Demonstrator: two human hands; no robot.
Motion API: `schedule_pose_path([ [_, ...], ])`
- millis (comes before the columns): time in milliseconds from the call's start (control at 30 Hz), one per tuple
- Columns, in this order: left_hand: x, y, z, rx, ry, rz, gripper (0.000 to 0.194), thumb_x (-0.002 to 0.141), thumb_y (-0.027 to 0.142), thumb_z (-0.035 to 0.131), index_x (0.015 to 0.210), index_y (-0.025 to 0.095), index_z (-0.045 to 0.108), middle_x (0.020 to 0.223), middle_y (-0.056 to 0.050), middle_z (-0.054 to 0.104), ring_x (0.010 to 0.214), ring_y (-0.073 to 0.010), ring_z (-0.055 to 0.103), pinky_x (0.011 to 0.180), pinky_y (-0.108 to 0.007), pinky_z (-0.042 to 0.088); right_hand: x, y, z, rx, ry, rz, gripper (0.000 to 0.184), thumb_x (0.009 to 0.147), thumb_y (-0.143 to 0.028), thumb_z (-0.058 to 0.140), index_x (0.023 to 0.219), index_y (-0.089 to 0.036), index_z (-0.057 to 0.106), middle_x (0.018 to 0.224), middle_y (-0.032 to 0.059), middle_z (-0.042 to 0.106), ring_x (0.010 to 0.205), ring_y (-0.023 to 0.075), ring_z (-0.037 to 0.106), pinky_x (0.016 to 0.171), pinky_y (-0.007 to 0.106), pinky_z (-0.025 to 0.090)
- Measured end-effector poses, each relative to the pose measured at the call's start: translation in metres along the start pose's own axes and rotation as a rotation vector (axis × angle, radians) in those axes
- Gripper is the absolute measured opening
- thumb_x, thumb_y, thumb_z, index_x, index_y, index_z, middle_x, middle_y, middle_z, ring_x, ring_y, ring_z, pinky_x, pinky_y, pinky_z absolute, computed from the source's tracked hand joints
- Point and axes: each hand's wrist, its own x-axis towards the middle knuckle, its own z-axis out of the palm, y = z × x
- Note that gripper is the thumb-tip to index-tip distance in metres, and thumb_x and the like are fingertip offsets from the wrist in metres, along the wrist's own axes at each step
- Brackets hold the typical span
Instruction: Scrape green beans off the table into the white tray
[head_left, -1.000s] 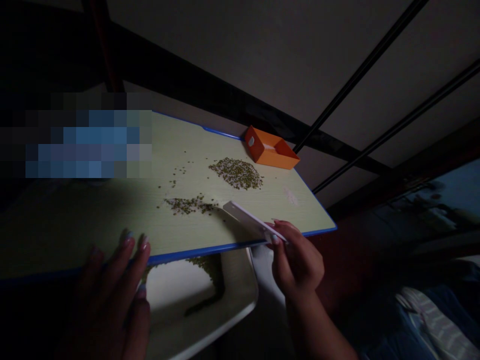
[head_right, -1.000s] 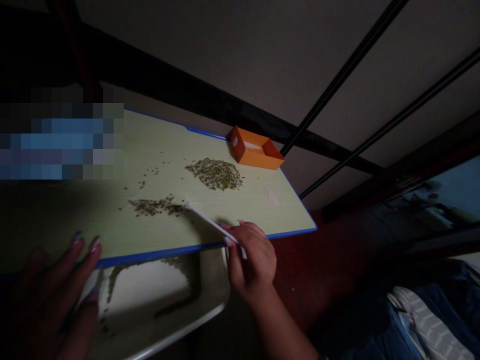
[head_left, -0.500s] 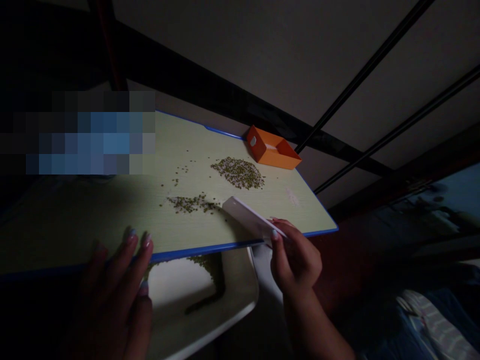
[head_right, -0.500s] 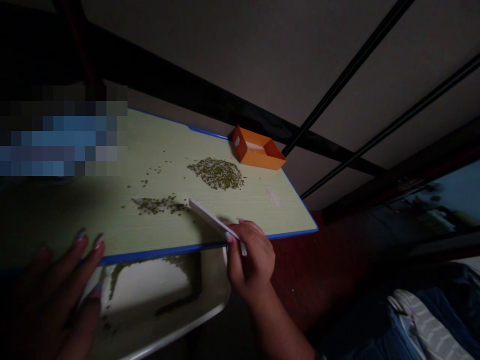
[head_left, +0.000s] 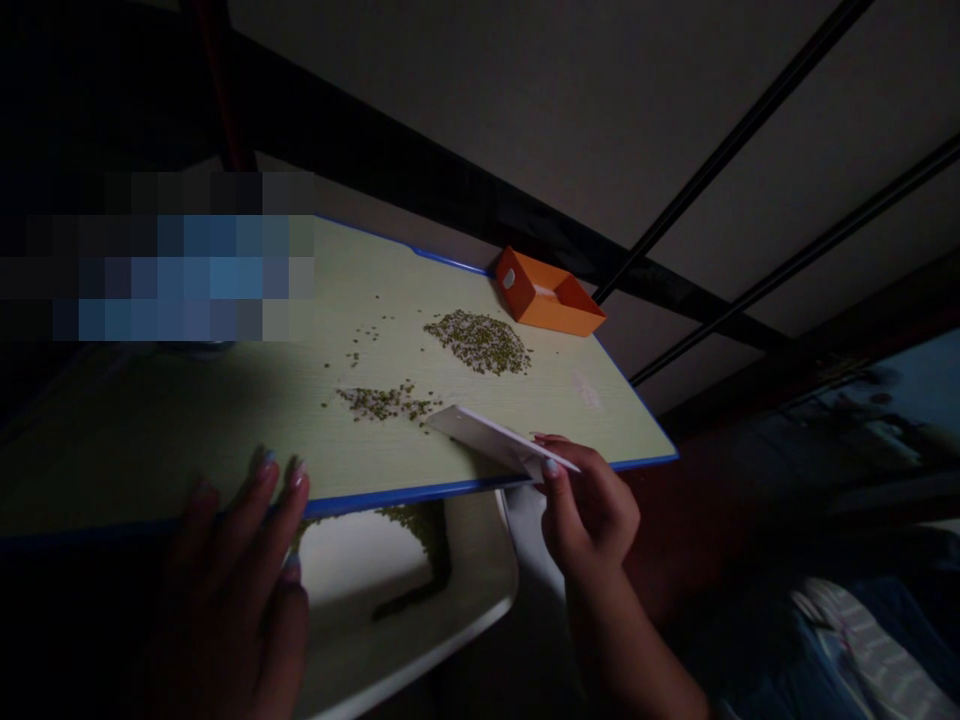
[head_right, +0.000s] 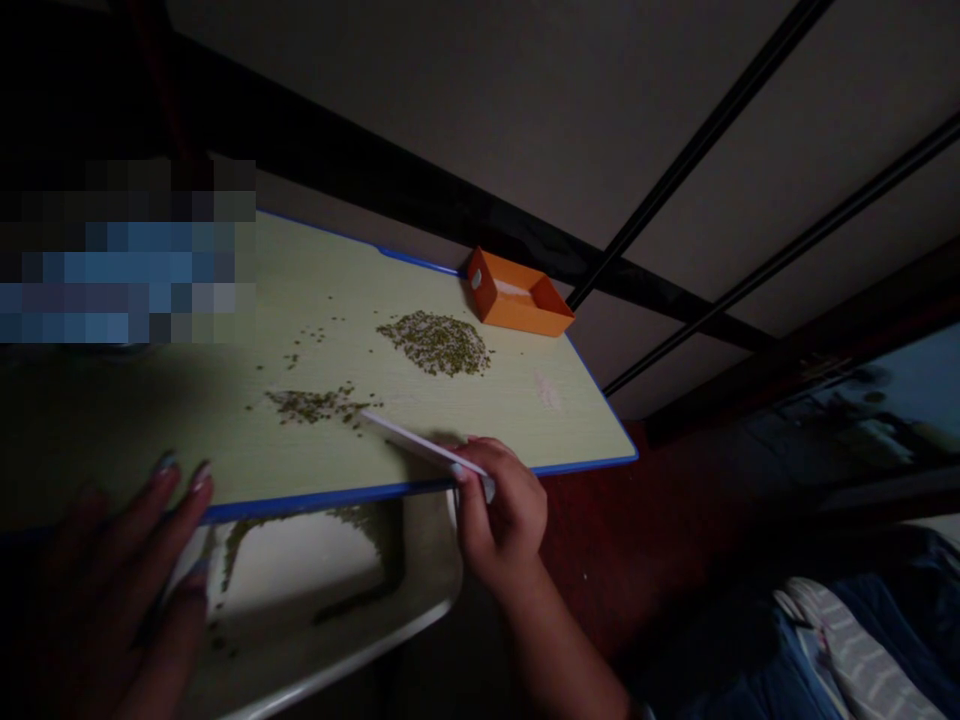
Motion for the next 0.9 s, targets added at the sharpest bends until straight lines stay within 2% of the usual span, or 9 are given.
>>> schedule_pose_path([
  [167,0.0,0.004,-0.005,0.006,-0.004,-0.006,0.069,0.09,0.019,0.043,0.151,0.038,0.02,0.167,0.017,0.017,0.157,-0.0248,0.012,0.133,-0.055,0.019,0.004,-0.001,0.003,0.026,0.01,0.04,0.02,0.092,-0.012,0.06,0.102,-0.025,0.073,0.088,0.0031,0.078,0.082,0.0177,0.075,0.072,0.029,0.062],
  [267,0.0,0.007,-0.007,-0.007,-0.019,-0.042,0.069,0.09,0.018,0.042,0.151,0.041,0.019,0.167,0.018,0.018,0.157,-0.0248,0.012,0.132,-0.056,0.021,0.006,0.001,0.003,0.047,0.017,0.029,0.022,0.092,-0.011,0.059,0.102,-0.025,0.073,0.088,0.0024,0.078,0.084,0.017,0.074,0.078,0.03,0.062],
  [433,0.0,0.002,-0.005,0.018,-0.005,0.015,0.067,0.09,0.021,0.042,0.151,0.036,0.021,0.167,0.017,0.017,0.158,-0.0227,0.011,0.133,-0.051,0.018,0.006,0.004,0.002,0.077,0.004,0.01,0.023,0.091,-0.009,0.06,0.104,-0.026,0.072,0.093,0.0024,0.079,0.09,0.0167,0.074,0.092,0.033,0.059],
  [633,-0.004,-0.002,-0.004,0.034,-0.017,-0.003,0.067,0.089,0.022,0.043,0.151,0.036,0.022,0.167,0.015,0.02,0.158,-0.0243,0.012,0.131,-0.055,0.024,0.005,0.007,0.0,0.09,-0.033,-0.021,0.019,0.092,-0.013,0.062,0.103,-0.025,0.071,0.092,0.003,0.079,0.09,0.0199,0.076,0.095,0.042,0.058],
  [900,-0.003,-0.004,-0.002,0.03,-0.009,-0.006,0.067,0.088,0.023,0.043,0.151,0.036,0.023,0.166,0.011,0.025,0.157,-0.0277,0.014,0.131,-0.06,0.025,0.004,0.007,-0.004,0.141,-0.069,-0.037,0.018,0.092,-0.014,0.06,0.101,-0.025,0.071,0.088,0.0017,0.078,0.083,0.02,0.075,0.097,0.049,0.056],
])
